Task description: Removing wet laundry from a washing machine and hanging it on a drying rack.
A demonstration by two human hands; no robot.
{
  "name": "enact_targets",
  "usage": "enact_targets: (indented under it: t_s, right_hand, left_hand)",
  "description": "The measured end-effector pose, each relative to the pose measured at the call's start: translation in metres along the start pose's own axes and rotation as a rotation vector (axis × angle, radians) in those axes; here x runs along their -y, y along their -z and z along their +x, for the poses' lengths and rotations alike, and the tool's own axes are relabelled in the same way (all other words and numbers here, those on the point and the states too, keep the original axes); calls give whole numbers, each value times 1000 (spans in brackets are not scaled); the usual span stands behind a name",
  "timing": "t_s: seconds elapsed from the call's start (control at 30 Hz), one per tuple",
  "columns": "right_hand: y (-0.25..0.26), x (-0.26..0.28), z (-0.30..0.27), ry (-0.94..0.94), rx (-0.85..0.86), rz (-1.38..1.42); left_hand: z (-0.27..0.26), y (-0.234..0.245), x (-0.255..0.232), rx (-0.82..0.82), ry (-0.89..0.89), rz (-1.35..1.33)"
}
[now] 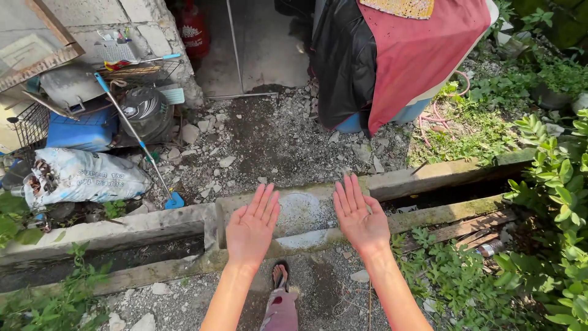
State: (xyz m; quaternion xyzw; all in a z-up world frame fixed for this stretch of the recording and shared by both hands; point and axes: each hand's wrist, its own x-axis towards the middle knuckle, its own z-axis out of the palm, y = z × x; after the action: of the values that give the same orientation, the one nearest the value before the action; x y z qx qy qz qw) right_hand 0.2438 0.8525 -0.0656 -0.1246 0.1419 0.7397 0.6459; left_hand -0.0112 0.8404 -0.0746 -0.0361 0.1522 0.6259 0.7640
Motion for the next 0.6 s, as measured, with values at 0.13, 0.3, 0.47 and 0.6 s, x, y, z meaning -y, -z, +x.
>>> enact_targets:
  t_s: [0.13,0.3,0.47,0.6]
  right_hand:
    - [-25,2,50,28,33,30]
    - [-47,13,115,77,3,19]
    - [-65,20,167,93,-22,-25]
    - [-80,27,206,103,-25,-30]
  left_hand:
    - [61,-17,-16,-31,9,3]
    - [128,-43,-32,-88,37,15]
    - [191,-50,-45,-60,46,38]
    - [234,-56,-49,-58,47,50]
